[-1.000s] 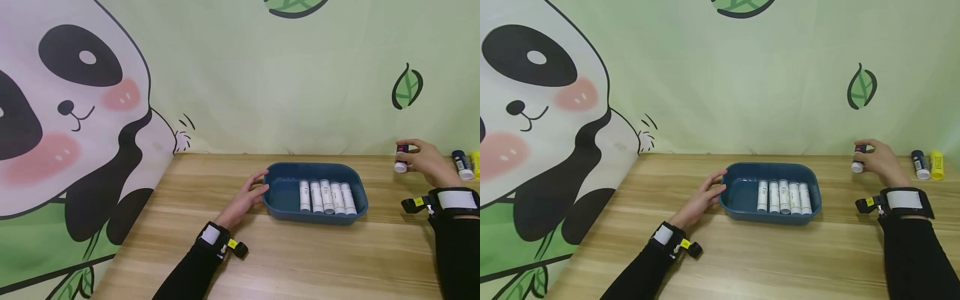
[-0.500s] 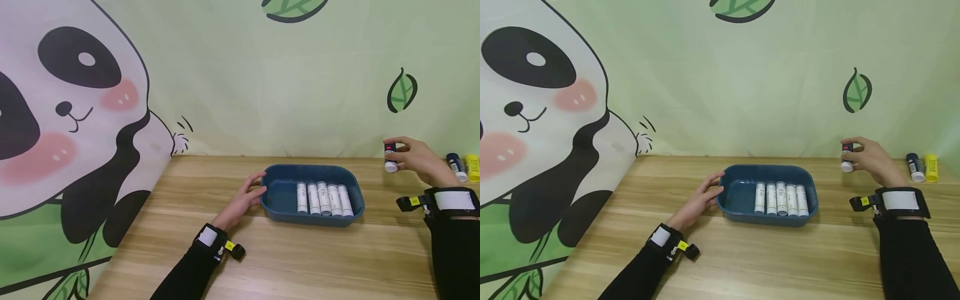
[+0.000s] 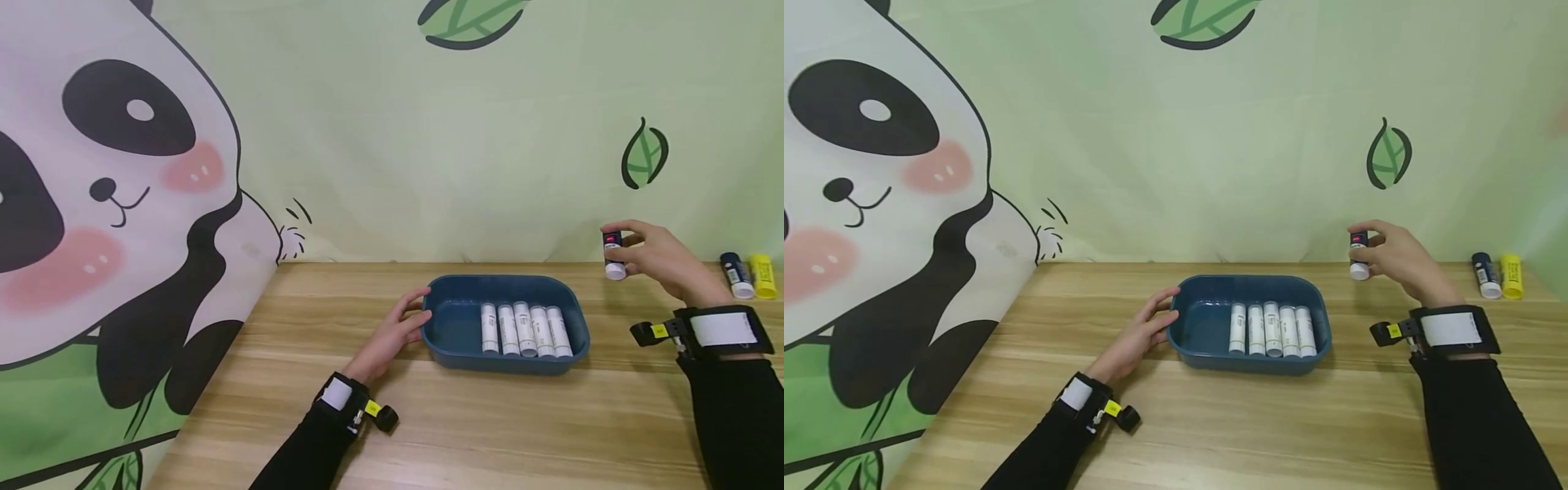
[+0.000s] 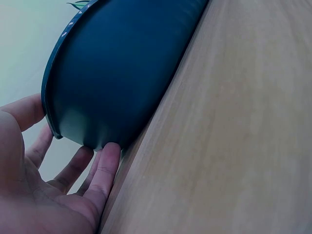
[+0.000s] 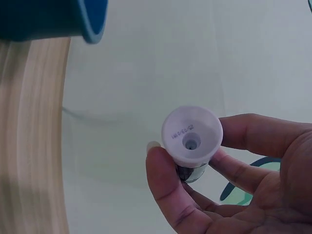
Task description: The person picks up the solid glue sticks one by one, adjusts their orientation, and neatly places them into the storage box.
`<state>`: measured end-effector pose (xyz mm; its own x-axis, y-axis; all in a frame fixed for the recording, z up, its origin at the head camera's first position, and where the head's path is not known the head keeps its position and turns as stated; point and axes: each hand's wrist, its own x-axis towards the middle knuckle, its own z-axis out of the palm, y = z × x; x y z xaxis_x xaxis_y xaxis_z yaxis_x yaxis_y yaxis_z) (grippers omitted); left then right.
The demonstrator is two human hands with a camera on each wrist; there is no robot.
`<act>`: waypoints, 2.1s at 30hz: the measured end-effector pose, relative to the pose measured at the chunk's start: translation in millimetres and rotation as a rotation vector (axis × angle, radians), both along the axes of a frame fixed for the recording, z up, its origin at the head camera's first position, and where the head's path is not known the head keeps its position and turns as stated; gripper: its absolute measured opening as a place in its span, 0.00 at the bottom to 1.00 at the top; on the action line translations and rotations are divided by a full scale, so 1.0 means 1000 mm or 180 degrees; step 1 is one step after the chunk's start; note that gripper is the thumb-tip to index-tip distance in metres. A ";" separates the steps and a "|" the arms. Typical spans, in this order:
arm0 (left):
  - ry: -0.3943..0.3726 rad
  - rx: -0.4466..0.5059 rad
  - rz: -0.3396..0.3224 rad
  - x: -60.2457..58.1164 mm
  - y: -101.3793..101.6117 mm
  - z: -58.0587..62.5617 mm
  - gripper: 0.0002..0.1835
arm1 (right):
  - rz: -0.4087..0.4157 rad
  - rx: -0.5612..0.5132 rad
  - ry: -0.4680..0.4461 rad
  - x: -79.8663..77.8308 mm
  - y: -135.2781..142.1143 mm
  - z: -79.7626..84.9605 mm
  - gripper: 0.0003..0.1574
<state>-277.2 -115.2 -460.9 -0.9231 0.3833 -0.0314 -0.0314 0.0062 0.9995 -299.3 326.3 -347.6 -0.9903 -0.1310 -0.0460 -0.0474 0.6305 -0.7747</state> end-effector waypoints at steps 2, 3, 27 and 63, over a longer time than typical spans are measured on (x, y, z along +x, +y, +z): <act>0.0000 0.0007 0.0004 0.000 0.000 0.000 0.30 | 0.0026 -0.0023 0.0011 0.001 -0.003 0.003 0.39; 0.0002 0.0013 0.0003 0.000 0.000 0.000 0.30 | 0.0045 -0.0055 0.0006 0.002 -0.004 0.004 0.39; -0.0016 -0.0018 -0.0024 0.001 -0.001 0.001 0.30 | 0.0316 -0.0092 0.0067 0.011 -0.035 0.020 0.36; -0.0012 0.0001 -0.0001 -0.001 -0.001 0.001 0.29 | 0.0456 -0.0116 0.0087 0.013 -0.052 0.020 0.36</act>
